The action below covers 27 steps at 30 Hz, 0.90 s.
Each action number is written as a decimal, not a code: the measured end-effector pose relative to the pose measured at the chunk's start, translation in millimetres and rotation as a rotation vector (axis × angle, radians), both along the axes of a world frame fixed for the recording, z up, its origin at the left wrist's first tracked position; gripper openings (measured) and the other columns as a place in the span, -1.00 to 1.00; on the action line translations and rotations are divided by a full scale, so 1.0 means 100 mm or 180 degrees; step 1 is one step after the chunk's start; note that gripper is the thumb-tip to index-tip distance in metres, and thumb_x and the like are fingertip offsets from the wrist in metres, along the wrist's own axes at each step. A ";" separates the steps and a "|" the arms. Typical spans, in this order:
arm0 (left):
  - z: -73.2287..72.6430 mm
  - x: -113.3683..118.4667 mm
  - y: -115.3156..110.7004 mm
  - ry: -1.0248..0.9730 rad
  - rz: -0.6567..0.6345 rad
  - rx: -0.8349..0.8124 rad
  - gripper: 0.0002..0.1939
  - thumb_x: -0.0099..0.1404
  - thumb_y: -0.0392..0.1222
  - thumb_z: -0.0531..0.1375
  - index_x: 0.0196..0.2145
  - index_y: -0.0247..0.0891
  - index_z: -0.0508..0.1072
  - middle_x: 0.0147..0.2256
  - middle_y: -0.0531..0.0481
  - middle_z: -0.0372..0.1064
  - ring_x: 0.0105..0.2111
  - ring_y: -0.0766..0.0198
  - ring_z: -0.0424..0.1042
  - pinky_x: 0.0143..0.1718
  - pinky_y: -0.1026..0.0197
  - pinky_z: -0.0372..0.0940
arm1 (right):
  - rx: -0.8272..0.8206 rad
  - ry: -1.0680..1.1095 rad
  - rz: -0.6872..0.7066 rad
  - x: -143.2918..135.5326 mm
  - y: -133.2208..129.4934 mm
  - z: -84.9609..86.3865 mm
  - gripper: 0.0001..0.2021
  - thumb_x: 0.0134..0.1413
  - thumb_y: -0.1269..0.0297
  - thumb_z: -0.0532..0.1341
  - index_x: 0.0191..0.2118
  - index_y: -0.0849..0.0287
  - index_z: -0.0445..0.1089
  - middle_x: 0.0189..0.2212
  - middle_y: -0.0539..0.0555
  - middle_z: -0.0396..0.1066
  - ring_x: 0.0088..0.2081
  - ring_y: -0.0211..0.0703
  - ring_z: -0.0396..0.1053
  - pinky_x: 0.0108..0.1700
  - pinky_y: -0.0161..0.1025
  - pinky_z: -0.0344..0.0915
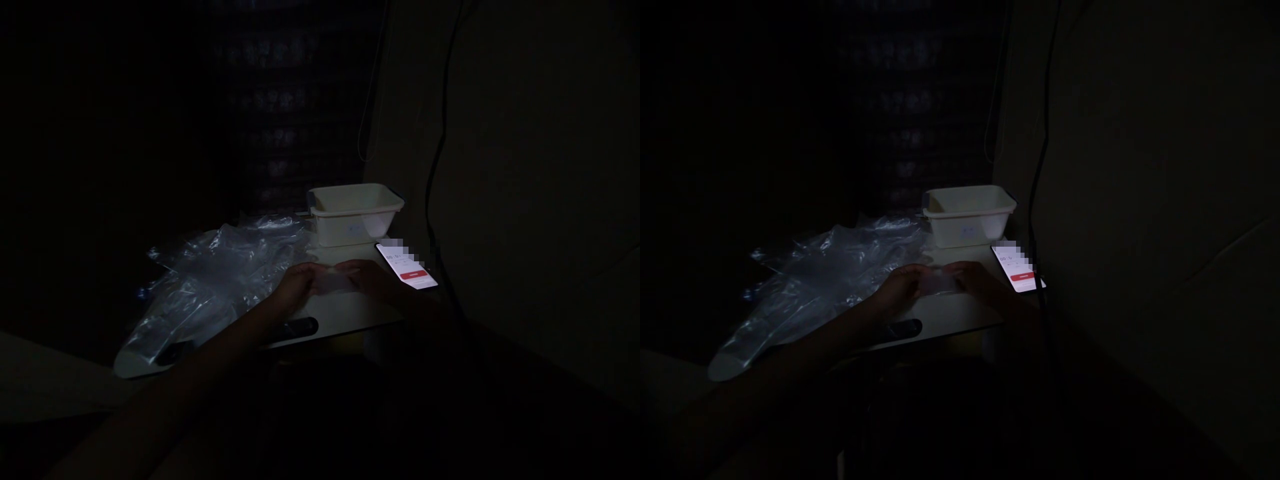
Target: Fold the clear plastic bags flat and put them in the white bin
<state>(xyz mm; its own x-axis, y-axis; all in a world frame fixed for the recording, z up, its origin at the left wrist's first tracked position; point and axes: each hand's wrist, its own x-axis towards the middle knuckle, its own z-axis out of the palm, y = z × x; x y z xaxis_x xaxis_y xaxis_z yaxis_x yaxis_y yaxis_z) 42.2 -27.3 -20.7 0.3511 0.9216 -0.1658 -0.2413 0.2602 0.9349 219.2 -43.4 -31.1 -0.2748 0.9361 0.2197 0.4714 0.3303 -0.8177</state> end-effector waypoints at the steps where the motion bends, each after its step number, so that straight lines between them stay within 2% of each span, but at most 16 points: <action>1: -0.02 0.00 0.00 0.0021 0.0012 0.0052 -0.85 -0.16 -0.44 0.06 -0.59 -0.34 0.39 -0.66 0.05 0.30 -0.64 0.40 0.28 -0.57 0.34 0.20 | -0.0249 0.0293 -0.0106 -0.01 0.00 0.00 -0.76 -0.15 0.26 0.11 -0.34 0.24 0.41 -0.38 0.12 0.42 -0.38 -0.22 0.33 -0.34 -0.25 0.24; 3: -0.07 0.01 0.02 0.0061 0.0091 0.0175 -0.86 -0.17 -0.44 0.08 -0.60 -0.34 0.40 -0.65 0.05 0.31 -0.62 0.38 0.29 -0.54 0.33 0.20 | -0.0705 0.0817 -0.0240 -0.01 -0.02 0.00 -0.73 -0.14 0.24 0.09 -0.32 0.27 0.40 -0.42 0.13 0.42 -0.43 -0.22 0.33 -0.40 -0.24 0.25; 5: -0.13 0.00 0.05 0.0196 0.0213 0.0332 -0.87 -0.15 -0.41 0.10 -0.57 -0.32 0.40 -0.62 0.05 0.33 -0.60 0.37 0.30 -0.51 0.31 0.21 | -0.0800 0.0937 -0.0242 0.02 -0.04 0.02 -0.74 -0.15 0.24 0.10 -0.35 0.28 0.41 -0.41 0.14 0.43 -0.42 -0.18 0.35 -0.39 -0.20 0.26; 8: -0.19 -0.03 0.09 0.0859 0.0279 0.0851 -0.82 -0.06 -0.32 0.09 -0.43 -0.30 0.43 -0.47 -0.01 0.40 -0.45 0.28 0.36 -0.39 0.24 0.24 | -0.0252 0.0471 -0.0395 0.09 -0.09 0.06 -0.76 -0.15 0.34 0.05 -0.34 0.22 0.42 -0.29 0.13 0.42 -0.26 -0.11 0.34 -0.24 -0.14 0.25; 10: -0.21 -0.06 0.10 0.1578 0.0206 0.1547 -0.72 0.03 -0.28 0.04 -0.27 -0.29 0.41 -0.24 -0.10 0.39 -0.23 0.19 0.34 -0.20 0.15 0.20 | 0.0139 -0.0030 -0.0726 0.13 -0.10 0.07 -0.71 -0.15 0.41 0.02 -0.28 0.21 0.40 -0.22 0.12 0.39 -0.16 -0.09 0.30 -0.13 -0.11 0.21; 13: -0.19 -0.10 0.07 0.2741 -0.0370 0.2709 -0.56 0.13 -0.23 -0.04 -0.02 -0.36 0.22 0.06 -0.19 0.08 0.07 0.16 0.05 0.05 0.07 -0.06 | 0.0454 -0.0859 -0.1018 0.08 -0.08 0.05 -0.63 -0.10 0.44 -0.03 -0.14 0.27 0.33 -0.13 0.16 0.33 -0.09 -0.08 0.26 -0.04 -0.10 0.16; 15: -0.17 -0.10 0.02 0.3433 -0.0916 0.3181 -0.48 0.17 -0.19 -0.08 0.08 -0.44 0.04 0.13 -0.25 -0.12 0.13 0.14 -0.13 0.08 0.01 -0.18 | 0.0630 -0.1349 -0.0984 -0.03 -0.06 0.02 -0.61 -0.05 0.45 -0.07 -0.07 0.33 0.27 -0.07 0.21 0.28 -0.04 -0.10 0.22 0.00 -0.13 0.13; 17: -0.15 -0.09 -0.04 0.3976 -0.1256 0.3378 -0.43 0.21 -0.13 -0.13 0.11 -0.52 -0.08 0.15 -0.32 -0.22 0.15 0.10 -0.24 0.08 -0.03 -0.22 | 0.0854 -0.1814 -0.0924 -0.16 -0.05 -0.03 -0.62 0.00 0.43 -0.08 -0.05 0.37 0.23 -0.04 0.24 0.25 0.00 -0.10 0.18 0.02 -0.14 0.09; 20: -0.15 -0.06 -0.11 0.4466 -0.1394 0.3472 -0.38 0.23 -0.04 -0.20 0.11 -0.58 -0.11 0.14 -0.38 -0.25 0.15 0.07 -0.29 0.08 -0.03 -0.23 | 0.1147 -0.2368 -0.0749 -0.32 -0.08 -0.10 -0.60 0.08 0.30 -0.12 -0.01 0.39 0.18 0.00 0.27 0.19 0.05 -0.04 0.10 0.04 -0.06 0.04; 27: -0.16 -0.04 -0.15 0.4657 -0.1497 0.3653 -0.28 0.20 0.08 -0.20 0.12 -0.61 -0.14 0.14 -0.42 -0.27 0.15 0.00 -0.34 0.08 -0.03 -0.28 | 0.1207 -0.2801 -0.0585 -0.36 -0.18 -0.18 -0.51 0.13 0.14 -0.23 0.02 0.37 0.14 0.06 0.30 0.09 0.10 0.00 -0.01 0.06 0.02 -0.09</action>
<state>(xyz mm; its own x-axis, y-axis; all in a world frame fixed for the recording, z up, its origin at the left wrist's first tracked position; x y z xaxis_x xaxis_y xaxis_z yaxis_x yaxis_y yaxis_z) 38.4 -42.5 -36.3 0.7389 0.6738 0.0096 0.6722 -0.7380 0.0589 183.2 -61.6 -49.2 -0.3416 0.8902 0.3013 0.9332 0.3593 -0.0034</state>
